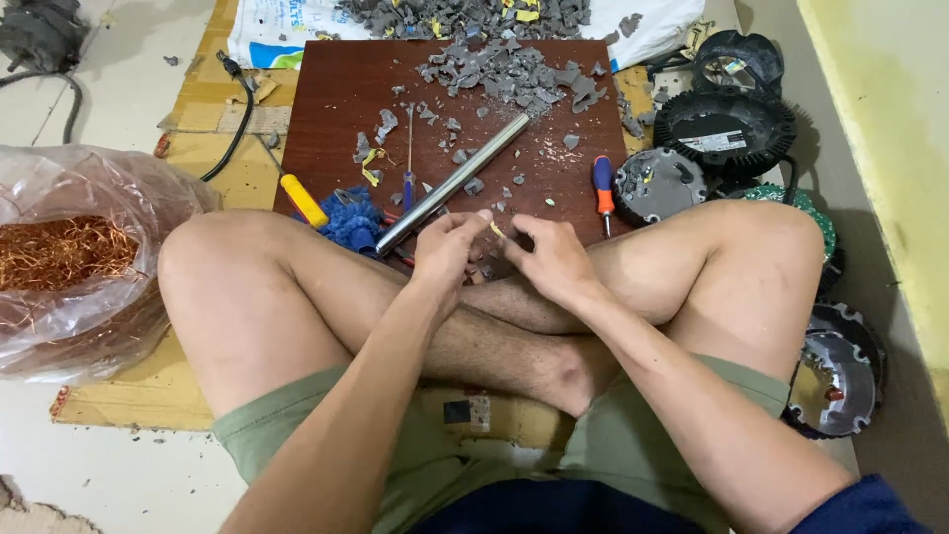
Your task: The person sits on the floor and uses a screwdriver to remove screws from a small circular electronic component. They then manipulate a small yellow connector and a thin wire by hand, twisting and adjusting them. Finally, they use a knife to scrape or clean the interior of the component.
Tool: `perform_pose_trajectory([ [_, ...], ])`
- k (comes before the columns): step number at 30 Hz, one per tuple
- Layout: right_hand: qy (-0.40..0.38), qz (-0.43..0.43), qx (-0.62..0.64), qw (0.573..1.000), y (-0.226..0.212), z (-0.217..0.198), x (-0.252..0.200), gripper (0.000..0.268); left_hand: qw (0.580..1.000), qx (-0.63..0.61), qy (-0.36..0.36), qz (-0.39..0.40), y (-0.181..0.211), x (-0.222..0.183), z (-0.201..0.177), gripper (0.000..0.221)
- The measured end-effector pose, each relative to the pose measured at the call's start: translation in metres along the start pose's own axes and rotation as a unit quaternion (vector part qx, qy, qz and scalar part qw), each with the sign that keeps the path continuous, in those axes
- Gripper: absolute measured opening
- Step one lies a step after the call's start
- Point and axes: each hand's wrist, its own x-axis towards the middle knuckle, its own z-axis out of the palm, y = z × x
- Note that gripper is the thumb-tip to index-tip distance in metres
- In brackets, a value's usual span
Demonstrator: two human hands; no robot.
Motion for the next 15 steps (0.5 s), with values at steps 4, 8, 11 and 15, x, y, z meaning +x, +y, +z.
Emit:
perform_pose_trajectory([
  [4,0.006,-0.032,-0.011,0.999,0.004,0.004,-0.001,0.016,0.999,0.024,0.008,0.021,-0.006,0.003,0.005,0.027],
  [8,0.008,-0.047,-0.018,0.999,0.009,0.006,-0.001,0.016,0.997,0.069,0.03,0.028,-0.014,0.013,0.006,0.024],
  [11,-0.02,-0.024,-0.006,0.999,-0.013,-0.007,-0.006,0.022,0.992,0.117,0.039,0.015,-0.028,0.035,0.003,0.027],
  [15,-0.021,-0.006,0.053,0.998,-0.034,-0.028,-0.015,0.041,0.987,0.16,0.033,0.015,-0.034,0.041,0.003,0.028],
])
